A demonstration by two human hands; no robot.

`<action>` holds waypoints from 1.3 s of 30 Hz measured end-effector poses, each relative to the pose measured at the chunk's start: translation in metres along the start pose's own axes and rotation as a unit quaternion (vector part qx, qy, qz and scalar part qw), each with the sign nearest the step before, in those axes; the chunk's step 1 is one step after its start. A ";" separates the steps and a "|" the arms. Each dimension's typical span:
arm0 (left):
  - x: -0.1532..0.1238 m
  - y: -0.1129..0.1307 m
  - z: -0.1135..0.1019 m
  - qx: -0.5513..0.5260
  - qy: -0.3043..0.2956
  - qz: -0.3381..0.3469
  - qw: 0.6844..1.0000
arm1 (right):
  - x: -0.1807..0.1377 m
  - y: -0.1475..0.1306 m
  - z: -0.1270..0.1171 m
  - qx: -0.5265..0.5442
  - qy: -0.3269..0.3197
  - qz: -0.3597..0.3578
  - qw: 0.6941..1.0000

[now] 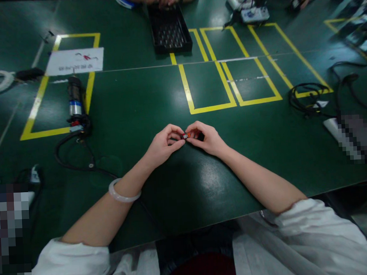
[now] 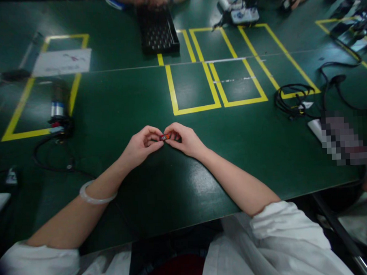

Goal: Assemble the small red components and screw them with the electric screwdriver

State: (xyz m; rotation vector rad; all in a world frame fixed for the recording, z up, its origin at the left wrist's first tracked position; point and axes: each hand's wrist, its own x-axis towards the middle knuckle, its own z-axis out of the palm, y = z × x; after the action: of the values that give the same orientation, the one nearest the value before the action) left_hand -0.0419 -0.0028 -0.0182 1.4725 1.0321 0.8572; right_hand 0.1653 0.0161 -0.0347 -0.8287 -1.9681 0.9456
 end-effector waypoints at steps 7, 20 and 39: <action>0.001 -0.003 -0.002 -0.015 -0.002 -0.008 1.000 | 0.000 -0.002 -0.001 -0.004 -0.002 0.006 1.000; 0.000 0.001 -0.002 -0.020 -0.010 -0.008 1.000 | 0.000 -0.007 -0.001 -0.022 -0.025 0.001 0.999; 0.000 0.002 -0.001 -0.004 -0.006 -0.018 1.000 | 0.000 -0.008 0.000 -0.022 -0.031 0.018 0.999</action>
State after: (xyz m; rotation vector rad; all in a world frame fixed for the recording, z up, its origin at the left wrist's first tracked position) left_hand -0.0427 -0.0026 -0.0158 1.4465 1.0421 0.8249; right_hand 0.1640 0.0117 -0.0278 -0.8727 -2.0393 0.9614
